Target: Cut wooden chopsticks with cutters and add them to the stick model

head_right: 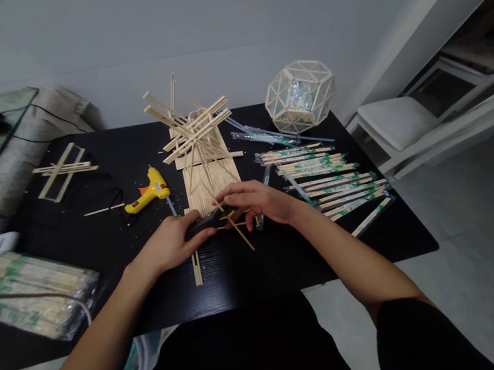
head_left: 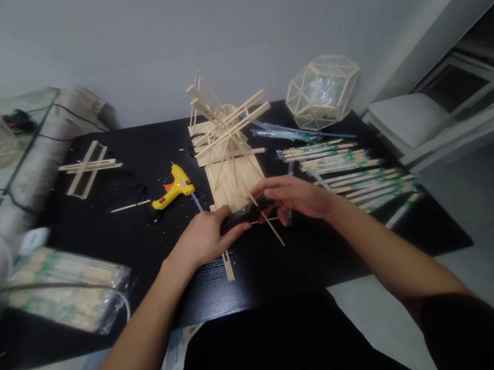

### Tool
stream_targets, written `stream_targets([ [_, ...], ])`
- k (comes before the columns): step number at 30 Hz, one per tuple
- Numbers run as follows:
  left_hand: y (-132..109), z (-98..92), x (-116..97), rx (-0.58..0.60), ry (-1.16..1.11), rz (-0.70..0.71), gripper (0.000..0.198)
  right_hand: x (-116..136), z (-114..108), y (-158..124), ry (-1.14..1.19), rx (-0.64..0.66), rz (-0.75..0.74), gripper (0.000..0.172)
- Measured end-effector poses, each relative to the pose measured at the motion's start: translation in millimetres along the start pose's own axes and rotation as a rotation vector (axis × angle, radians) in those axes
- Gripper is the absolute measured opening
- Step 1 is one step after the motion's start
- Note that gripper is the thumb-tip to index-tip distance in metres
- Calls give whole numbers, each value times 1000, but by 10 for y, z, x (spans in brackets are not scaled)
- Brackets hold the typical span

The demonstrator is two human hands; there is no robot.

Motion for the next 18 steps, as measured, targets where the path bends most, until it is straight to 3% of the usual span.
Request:
stream_targets([
  [6, 3, 46, -47, 8, 116, -7, 50, -8, 43, 37, -89, -93, 54, 23],
  [18, 14, 52, -26, 9, 255, -80, 58, -77, -6, 22, -69, -153, 116, 20],
])
Point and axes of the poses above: each hand's wrist, its own y-axis towards the middle knuckle, its own z-axis out of the palm, x = y × z, the point moved 9 cm from there along y, towards the middle knuckle, and after that the axes turned 14 degrees about x, right-handed, at the moved point
